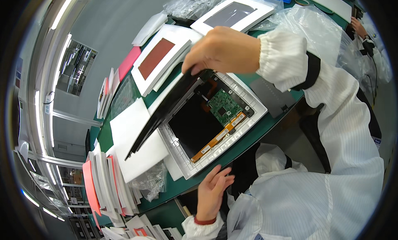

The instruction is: Assembling a flat-panel electronic device by connecting internal ribbon cables and snapping the back cover into place.

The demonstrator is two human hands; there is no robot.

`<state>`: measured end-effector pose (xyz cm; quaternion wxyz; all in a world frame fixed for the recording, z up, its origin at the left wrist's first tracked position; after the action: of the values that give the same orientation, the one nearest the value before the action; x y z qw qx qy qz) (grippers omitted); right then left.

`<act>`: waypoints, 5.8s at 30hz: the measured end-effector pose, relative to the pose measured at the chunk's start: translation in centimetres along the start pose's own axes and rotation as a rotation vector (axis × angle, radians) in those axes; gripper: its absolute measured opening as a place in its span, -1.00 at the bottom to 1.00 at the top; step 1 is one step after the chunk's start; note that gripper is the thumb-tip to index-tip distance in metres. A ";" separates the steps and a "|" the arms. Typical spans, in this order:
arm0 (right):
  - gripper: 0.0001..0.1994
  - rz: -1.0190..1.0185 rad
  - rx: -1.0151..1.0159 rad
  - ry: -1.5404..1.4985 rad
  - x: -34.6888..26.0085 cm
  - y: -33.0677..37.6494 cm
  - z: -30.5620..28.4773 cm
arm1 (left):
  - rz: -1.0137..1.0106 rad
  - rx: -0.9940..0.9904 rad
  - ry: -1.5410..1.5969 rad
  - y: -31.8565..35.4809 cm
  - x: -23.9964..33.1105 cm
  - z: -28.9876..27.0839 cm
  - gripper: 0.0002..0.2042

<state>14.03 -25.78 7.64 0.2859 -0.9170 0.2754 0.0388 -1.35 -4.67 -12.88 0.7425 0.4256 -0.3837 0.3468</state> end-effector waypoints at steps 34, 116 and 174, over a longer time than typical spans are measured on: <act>-0.67 0.646 0.418 -0.524 7.8 8.3 -4.0 | 0.499 0.366 -0.209 0.7 16.2 -14.1 -0.79; -0.82 0.810 -0.177 0.090 6.3 12.0 3.1 | 0.086 0.552 -0.667 -1.6 14.7 -20.3 -0.61; -0.84 0.209 -0.945 -0.383 -0.5 -9.4 28.7 | -0.527 0.644 -0.901 -9.1 12.9 -8.9 -0.79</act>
<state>21.07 -3.43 -11.40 -0.1193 -0.8900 0.2606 0.3545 14.73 2.16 -8.13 0.4020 0.8141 -0.4176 0.0359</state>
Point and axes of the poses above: each hand's wrist, its own y-axis away from the middle knuckle, its own z-axis out of the palm, x = y × z, the point moved 8 cm from there along -y, towards the middle knuckle, and after that the axes turned 14 degrees about -x, right-handed, at the moved point
